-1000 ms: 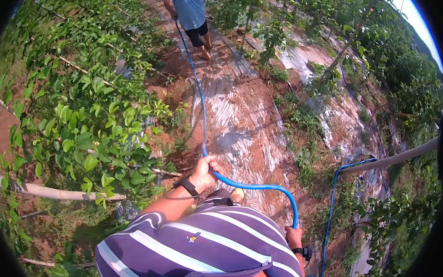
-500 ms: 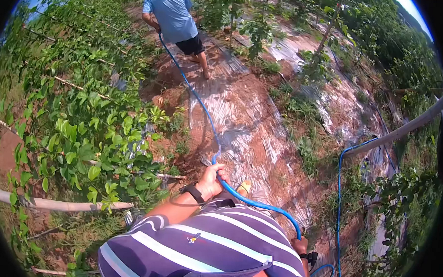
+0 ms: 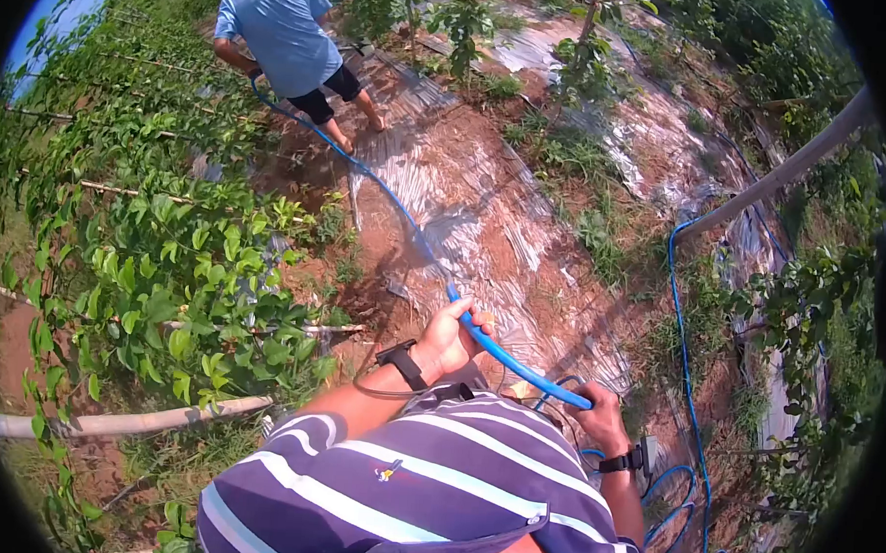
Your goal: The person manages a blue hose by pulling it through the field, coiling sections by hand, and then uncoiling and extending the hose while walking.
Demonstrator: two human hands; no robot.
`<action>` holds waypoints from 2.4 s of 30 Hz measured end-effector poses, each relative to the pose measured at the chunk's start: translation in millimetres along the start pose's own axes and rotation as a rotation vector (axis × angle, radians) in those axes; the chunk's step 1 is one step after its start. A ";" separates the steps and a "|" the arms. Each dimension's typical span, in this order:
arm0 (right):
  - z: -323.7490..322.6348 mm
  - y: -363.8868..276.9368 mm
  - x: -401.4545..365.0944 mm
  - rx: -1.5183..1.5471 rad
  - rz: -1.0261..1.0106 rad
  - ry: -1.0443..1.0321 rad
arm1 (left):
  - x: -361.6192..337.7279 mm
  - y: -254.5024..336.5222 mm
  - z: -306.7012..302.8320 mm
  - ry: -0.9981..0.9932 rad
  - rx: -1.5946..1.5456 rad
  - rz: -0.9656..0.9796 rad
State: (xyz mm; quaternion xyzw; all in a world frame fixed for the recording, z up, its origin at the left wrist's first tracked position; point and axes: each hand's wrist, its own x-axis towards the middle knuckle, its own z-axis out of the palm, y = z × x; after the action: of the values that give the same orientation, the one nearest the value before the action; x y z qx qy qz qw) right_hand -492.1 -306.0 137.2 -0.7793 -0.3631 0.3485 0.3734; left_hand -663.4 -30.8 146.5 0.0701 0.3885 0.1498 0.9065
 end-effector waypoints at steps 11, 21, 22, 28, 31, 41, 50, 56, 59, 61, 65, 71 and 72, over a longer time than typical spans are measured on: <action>-89.4 27.8 -67.1 -0.083 0.118 0.090 | 34.9 39.0 -62.9 0.160 -0.155 0.255; -88.7 140.6 -82.5 -0.236 0.182 0.354 | 42.9 39.0 -56.4 0.220 -0.145 0.259; -80.9 160.3 -82.8 -0.197 0.253 0.360 | 42.5 36.6 -56.2 0.192 -0.195 0.183; -63.7 164.5 -52.2 -0.199 0.325 0.371 | 39.0 37.2 -32.6 0.175 -0.112 0.165; -66.8 156.7 -30.7 -0.055 0.416 0.374 | 58.7 46.1 -24.8 0.163 -0.105 0.143; -98.2 224.3 49.7 -0.199 0.422 0.282 | 148.5 68.5 11.4 0.155 -0.221 0.091; -128.7 205.3 127.4 -0.216 0.430 0.190 | 191.6 99.1 27.1 0.173 -0.303 0.067; -145.4 212.9 173.7 -0.165 0.566 0.149 | 210.1 107.9 41.6 0.156 -0.217 0.126; -143.8 259.7 187.9 -0.171 0.462 0.127 | 206.3 98.2 45.9 0.181 -0.226 0.159; -144.3 295.6 199.8 -0.066 0.463 0.061 | 195.4 86.7 57.0 0.146 -0.262 0.208; -148.1 321.8 212.7 0.027 0.420 -0.008 | 186.0 55.3 59.7 0.297 -0.288 0.298; -158.4 350.7 232.1 0.046 0.325 -0.113 | 168.9 26.2 94.6 0.377 -0.262 0.344; -155.8 354.7 235.2 0.091 0.329 -0.112 | 166.5 20.3 99.0 0.396 -0.257 0.354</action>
State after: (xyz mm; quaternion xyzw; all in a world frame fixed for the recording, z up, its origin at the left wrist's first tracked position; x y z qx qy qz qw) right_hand -140.8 -325.1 -148.4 -0.7900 -0.2349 0.4635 0.3254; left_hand -487.2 41.6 105.8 -0.0088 0.5172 0.3645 0.7743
